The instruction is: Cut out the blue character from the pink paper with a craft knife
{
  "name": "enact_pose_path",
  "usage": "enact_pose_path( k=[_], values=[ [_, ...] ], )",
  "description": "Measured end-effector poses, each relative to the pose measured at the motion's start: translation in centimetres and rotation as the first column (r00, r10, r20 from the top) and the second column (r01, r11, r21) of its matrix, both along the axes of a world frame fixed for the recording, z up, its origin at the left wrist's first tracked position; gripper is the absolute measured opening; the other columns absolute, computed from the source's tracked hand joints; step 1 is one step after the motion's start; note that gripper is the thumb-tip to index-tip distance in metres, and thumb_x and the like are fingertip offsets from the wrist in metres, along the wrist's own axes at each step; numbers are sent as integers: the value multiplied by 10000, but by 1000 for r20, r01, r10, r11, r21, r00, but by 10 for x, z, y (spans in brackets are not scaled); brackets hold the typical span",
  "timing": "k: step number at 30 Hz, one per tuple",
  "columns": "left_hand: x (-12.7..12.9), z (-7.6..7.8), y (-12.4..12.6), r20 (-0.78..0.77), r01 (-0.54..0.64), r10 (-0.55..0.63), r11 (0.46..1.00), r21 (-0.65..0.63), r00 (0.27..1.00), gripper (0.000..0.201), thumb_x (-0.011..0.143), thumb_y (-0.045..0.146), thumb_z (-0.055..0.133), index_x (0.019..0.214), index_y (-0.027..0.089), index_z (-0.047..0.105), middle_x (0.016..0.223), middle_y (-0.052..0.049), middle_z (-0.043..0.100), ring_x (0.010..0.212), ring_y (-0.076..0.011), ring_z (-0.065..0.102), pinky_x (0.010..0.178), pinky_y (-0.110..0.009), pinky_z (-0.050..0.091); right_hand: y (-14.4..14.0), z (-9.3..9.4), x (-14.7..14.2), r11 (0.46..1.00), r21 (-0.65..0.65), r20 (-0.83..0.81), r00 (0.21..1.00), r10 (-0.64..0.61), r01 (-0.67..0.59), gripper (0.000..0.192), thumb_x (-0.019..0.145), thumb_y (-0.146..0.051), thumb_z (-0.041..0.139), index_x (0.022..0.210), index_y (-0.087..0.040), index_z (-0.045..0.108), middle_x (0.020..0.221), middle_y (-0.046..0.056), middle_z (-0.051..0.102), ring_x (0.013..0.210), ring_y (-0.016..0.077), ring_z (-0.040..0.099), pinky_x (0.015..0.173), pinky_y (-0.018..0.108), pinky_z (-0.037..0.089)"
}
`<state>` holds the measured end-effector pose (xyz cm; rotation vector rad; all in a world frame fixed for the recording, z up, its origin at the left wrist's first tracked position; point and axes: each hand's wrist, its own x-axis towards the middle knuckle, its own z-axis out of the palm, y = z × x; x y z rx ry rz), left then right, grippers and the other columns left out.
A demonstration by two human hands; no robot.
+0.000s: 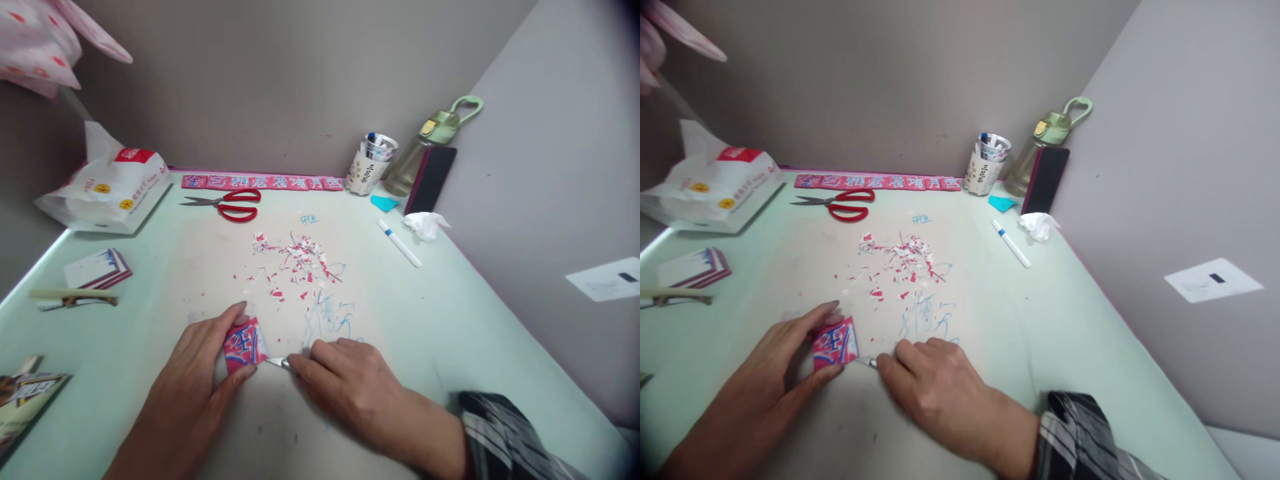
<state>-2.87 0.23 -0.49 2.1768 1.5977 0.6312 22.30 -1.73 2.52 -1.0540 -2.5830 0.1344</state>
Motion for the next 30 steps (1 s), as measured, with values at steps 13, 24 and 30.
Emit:
enact_pose_path(
  k=[13, 24, 30],
  values=[
    [0, 2, 3, -38, 9, -8, 1000, 21, 999, 527, 990, 521, 450, 1466, 303, 386, 1350, -55, 658, 1232, -266, 636, 960, -438, 583, 0, 0, -3, 1000, -6, 25, 1000, -17, 17, 211, 1062, -147, 419, 1071, -150, 630, 783, 7, 586, 603, 172, 447, 553, 339, 331],
    [1, 2, 3, -107, 43, -30, 992, 116, 994, 509, 996, 495, 446, 1444, 255, 420, 1304, -58, 680, 1184, -253, 655, 914, -383, 585, 4, 3, -7, 1000, -8, 73, 997, -11, 12, 165, 1026, -117, 467, 1078, -151, 620, 801, 4, 591, 600, 167, 452, 554, 336, 342],
    [1, 3, 3, -97, 60, -49, 991, 118, 994, 486, 1000, 482, 450, 1426, 249, 434, 1314, -63, 674, 1193, -251, 647, 956, -393, 566, 7, 3, -8, 1000, 27, 82, 997, 8, -10, 163, 1009, -104, 477, 1100, -137, 609, 805, 12, 595, 604, 161, 456, 556, 331, 347]
  ],
)
